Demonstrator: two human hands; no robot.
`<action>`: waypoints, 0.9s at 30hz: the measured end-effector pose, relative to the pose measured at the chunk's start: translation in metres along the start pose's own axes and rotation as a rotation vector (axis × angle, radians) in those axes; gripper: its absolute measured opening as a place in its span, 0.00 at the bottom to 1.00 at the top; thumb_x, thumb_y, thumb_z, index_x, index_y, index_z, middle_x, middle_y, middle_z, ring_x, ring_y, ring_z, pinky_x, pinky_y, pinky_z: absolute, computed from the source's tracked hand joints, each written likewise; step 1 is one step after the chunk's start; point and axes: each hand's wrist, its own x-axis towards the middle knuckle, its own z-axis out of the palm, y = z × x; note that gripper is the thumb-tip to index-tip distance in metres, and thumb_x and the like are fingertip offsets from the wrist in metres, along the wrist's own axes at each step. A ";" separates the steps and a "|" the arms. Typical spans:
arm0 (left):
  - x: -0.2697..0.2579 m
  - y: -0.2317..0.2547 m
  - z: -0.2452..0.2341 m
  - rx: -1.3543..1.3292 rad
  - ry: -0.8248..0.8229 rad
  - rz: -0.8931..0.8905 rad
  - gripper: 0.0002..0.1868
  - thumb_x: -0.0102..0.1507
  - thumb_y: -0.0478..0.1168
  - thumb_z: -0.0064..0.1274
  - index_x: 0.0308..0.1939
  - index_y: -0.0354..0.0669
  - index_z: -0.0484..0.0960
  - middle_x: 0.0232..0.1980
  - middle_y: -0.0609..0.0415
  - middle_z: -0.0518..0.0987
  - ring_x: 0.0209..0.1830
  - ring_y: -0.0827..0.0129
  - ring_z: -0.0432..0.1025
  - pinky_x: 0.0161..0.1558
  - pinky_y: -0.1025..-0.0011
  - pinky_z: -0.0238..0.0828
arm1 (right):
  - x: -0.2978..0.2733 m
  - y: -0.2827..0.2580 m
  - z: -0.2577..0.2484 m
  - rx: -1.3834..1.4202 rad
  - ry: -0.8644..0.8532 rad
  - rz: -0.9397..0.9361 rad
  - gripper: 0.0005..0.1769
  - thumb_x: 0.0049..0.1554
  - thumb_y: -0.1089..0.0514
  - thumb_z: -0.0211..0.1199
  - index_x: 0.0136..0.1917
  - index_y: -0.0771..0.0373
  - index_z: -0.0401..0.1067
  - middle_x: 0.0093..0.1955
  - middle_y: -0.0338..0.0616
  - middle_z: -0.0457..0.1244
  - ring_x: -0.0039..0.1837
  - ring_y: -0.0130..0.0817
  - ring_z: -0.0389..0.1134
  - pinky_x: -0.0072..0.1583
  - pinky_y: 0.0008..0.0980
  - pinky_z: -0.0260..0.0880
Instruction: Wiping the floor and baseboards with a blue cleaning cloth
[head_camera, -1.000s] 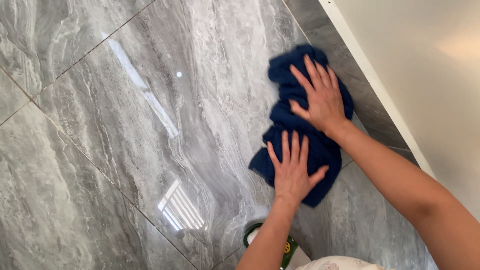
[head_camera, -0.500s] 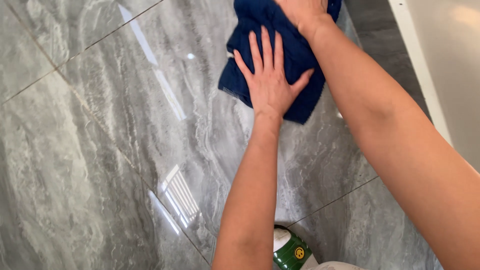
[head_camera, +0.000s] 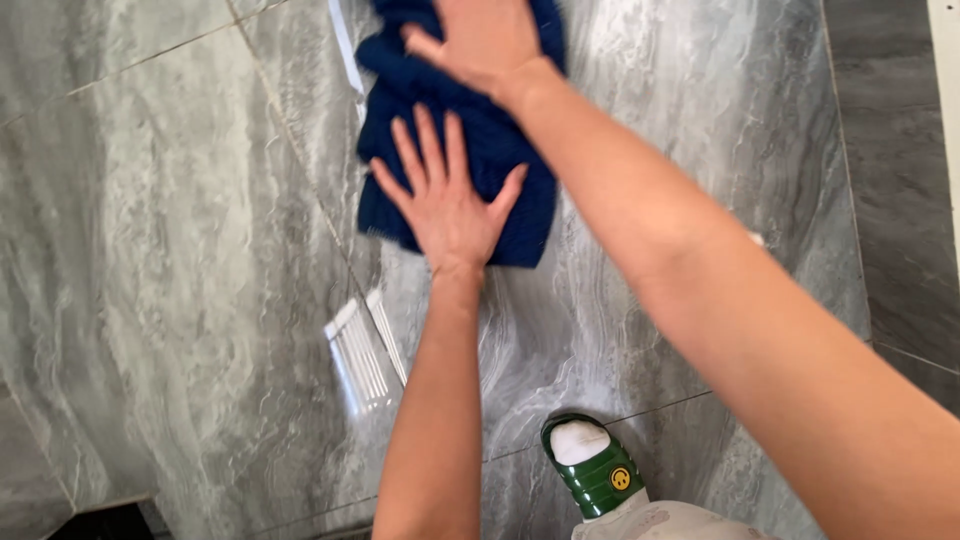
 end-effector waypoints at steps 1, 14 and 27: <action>-0.013 -0.015 -0.003 0.015 0.017 -0.032 0.54 0.61 0.78 0.46 0.80 0.47 0.59 0.84 0.47 0.49 0.85 0.49 0.37 0.77 0.33 0.24 | -0.003 -0.029 -0.004 0.027 -0.059 -0.054 0.33 0.60 0.30 0.62 0.63 0.58 0.74 0.53 0.57 0.68 0.55 0.56 0.69 0.55 0.55 0.66; -0.190 0.002 -0.004 0.073 0.046 -0.227 0.48 0.62 0.69 0.50 0.72 0.35 0.68 0.81 0.36 0.54 0.83 0.39 0.40 0.75 0.32 0.27 | -0.158 -0.121 -0.030 0.134 -0.157 -0.351 0.48 0.54 0.38 0.68 0.81 0.53 0.56 0.84 0.51 0.46 0.84 0.50 0.44 0.81 0.56 0.37; -0.151 0.169 0.043 -0.201 -0.242 0.621 0.45 0.58 0.62 0.57 0.72 0.39 0.69 0.81 0.42 0.56 0.84 0.49 0.42 0.78 0.37 0.29 | -0.358 0.089 -0.165 -0.270 0.582 0.424 0.43 0.58 0.55 0.65 0.82 0.64 0.56 0.85 0.55 0.47 0.86 0.55 0.45 0.82 0.56 0.42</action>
